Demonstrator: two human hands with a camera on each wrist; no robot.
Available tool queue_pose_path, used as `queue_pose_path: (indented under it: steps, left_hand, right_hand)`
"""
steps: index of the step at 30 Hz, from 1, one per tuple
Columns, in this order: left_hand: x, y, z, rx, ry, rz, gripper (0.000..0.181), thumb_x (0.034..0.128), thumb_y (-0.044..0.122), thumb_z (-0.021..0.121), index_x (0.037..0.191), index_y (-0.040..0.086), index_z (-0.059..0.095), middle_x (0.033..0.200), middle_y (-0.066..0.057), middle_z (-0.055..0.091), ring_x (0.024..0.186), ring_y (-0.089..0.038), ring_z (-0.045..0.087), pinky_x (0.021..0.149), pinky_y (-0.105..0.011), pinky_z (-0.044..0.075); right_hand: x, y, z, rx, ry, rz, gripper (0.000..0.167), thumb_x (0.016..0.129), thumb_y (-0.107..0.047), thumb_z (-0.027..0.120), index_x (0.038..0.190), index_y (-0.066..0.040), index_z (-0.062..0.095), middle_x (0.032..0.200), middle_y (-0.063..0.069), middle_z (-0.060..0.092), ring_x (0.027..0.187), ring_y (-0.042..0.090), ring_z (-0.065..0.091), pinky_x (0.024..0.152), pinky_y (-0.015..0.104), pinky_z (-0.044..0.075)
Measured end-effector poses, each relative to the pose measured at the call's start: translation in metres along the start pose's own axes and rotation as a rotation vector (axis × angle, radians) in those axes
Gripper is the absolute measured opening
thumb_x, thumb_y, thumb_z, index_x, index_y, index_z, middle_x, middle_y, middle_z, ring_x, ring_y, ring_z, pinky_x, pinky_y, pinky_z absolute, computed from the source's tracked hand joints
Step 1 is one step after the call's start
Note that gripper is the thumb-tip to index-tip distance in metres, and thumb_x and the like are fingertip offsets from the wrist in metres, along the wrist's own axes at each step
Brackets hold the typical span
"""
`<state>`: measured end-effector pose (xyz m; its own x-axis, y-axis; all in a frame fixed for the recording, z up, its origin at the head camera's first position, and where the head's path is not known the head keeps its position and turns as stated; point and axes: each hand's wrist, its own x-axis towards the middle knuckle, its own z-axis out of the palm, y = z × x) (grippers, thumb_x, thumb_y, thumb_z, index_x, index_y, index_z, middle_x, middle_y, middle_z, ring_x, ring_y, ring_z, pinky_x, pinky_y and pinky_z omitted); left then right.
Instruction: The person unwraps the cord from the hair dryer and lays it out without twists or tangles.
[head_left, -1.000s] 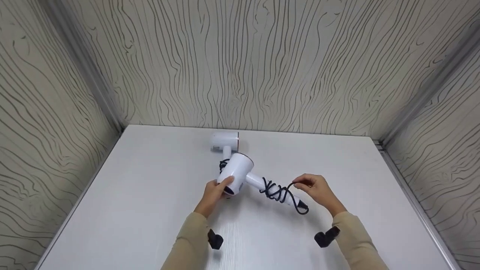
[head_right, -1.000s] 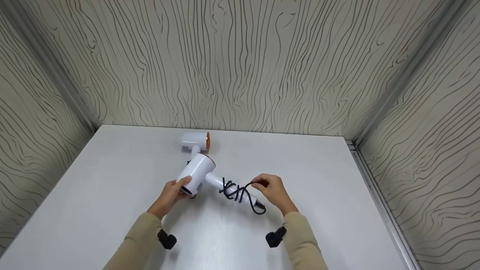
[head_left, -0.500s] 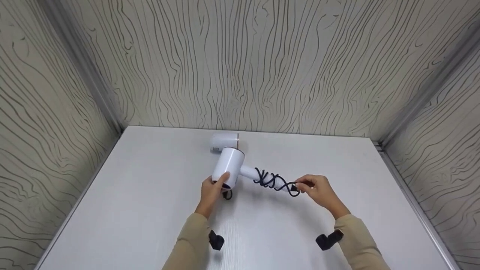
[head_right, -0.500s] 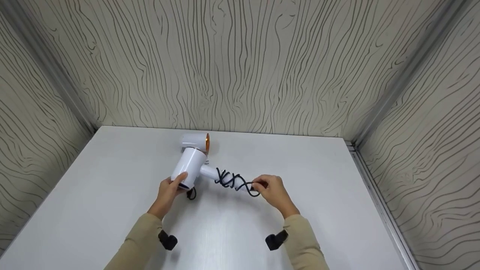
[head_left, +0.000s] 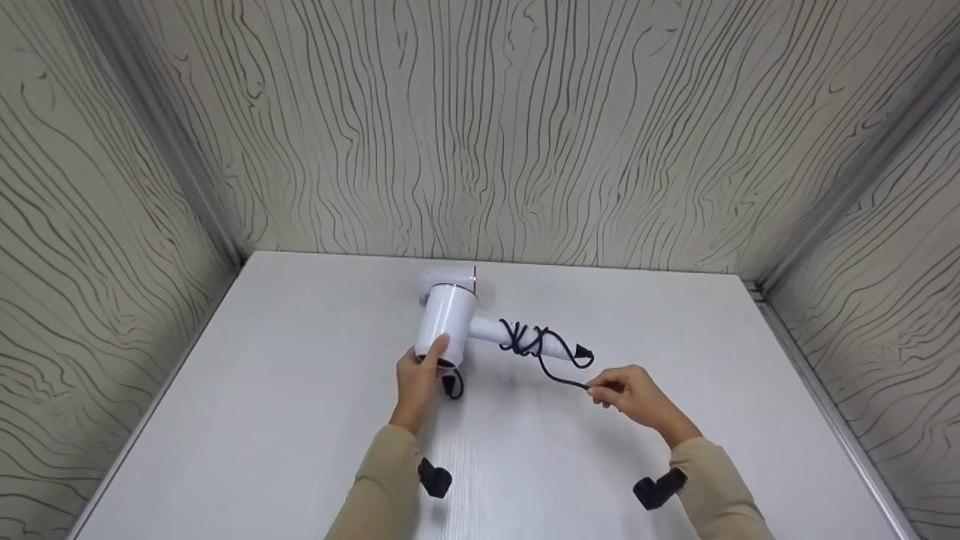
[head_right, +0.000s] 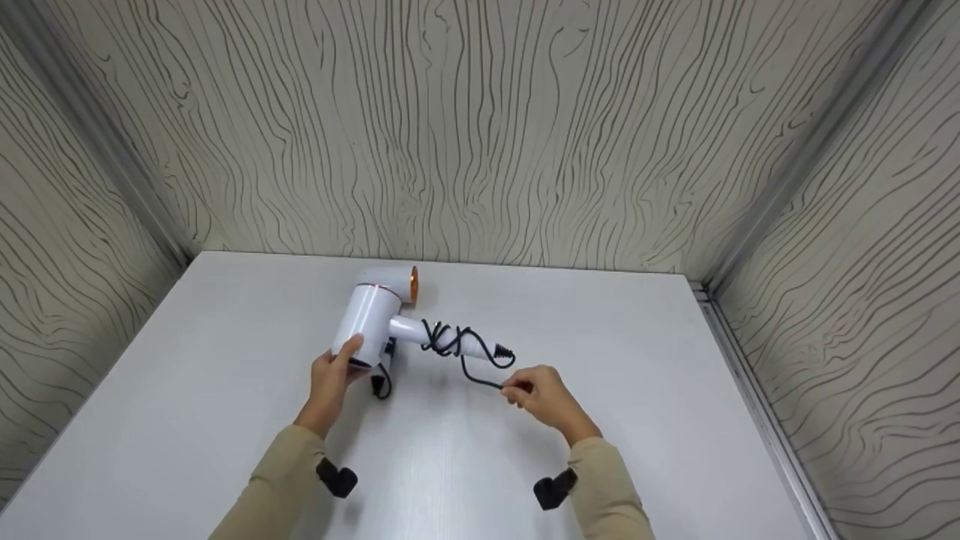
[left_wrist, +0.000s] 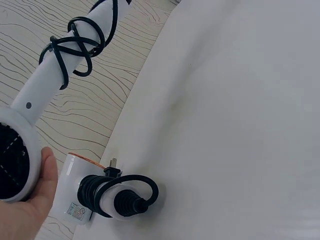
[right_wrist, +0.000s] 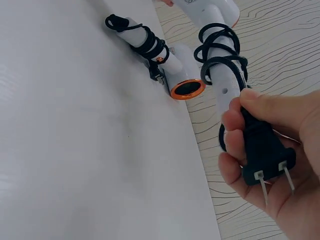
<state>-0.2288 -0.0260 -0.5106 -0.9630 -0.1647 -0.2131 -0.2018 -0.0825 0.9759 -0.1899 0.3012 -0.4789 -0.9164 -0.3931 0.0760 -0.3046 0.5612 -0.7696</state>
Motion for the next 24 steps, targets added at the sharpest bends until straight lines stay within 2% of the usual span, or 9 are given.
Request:
queue_pose_path:
  steps: [5, 8, 12, 17, 24]
  left_hand:
    - [-0.001, 0.003, -0.002, -0.021, 0.016, -0.018, 0.063, 0.0915, 0.047, 0.058, 0.122, -0.007, 0.054, 0.110, -0.016, 0.064, 0.088, -0.014, 0.063, 0.085, -0.030, 0.054]
    - [-0.001, 0.006, -0.002, -0.041, 0.017, -0.029, 0.062, 0.0920, 0.047, 0.057, 0.122, -0.008, 0.054, 0.110, -0.016, 0.065, 0.086, -0.013, 0.064, 0.087, -0.030, 0.053]
    - [0.000, 0.009, -0.003, -0.068, 0.004, -0.029, 0.063, 0.0921, 0.046, 0.056, 0.124, -0.008, 0.053, 0.115, -0.018, 0.064, 0.090, -0.013, 0.065, 0.090, -0.030, 0.052]
    - [-0.002, 0.012, -0.002, -0.094, -0.012, -0.045, 0.066, 0.0931, 0.045, 0.054, 0.129, -0.009, 0.049, 0.122, -0.021, 0.060, 0.098, -0.016, 0.064, 0.093, -0.031, 0.053]
    - [-0.001, 0.010, -0.002, -0.175, -0.006, -0.067, 0.064, 0.0926, 0.042, 0.055, 0.126, -0.013, 0.049, 0.112, -0.016, 0.061, 0.089, -0.012, 0.062, 0.079, -0.022, 0.055]
  right_hand:
    - [-0.001, 0.009, 0.008, -0.063, -0.009, 0.050, 0.012, 0.089, -0.002, 0.063, 0.091, 0.006, 0.071, 0.078, 0.020, 0.068, 0.066, -0.004, 0.052, 0.058, 0.015, 0.049]
    - [-0.001, 0.011, 0.013, -0.121, -0.006, 0.047, 0.010, 0.087, 0.001, 0.064, 0.091, 0.007, 0.071, 0.080, 0.018, 0.069, 0.067, -0.005, 0.049, 0.057, 0.015, 0.047]
    - [0.001, 0.014, 0.022, -0.244, 0.014, 0.010, 0.008, 0.085, 0.002, 0.066, 0.089, 0.005, 0.072, 0.080, 0.013, 0.069, 0.068, -0.002, 0.049, 0.058, 0.016, 0.047]
    - [0.002, 0.019, 0.029, -0.371, 0.052, -0.044, 0.008, 0.083, 0.004, 0.067, 0.087, 0.004, 0.073, 0.078, 0.010, 0.068, 0.070, 0.006, 0.056, 0.059, 0.020, 0.051]
    - [0.000, 0.031, 0.034, -0.482, 0.084, -0.099, 0.017, 0.085, 0.006, 0.063, 0.097, 0.003, 0.074, 0.085, 0.010, 0.069, 0.078, 0.021, 0.066, 0.069, 0.028, 0.058]
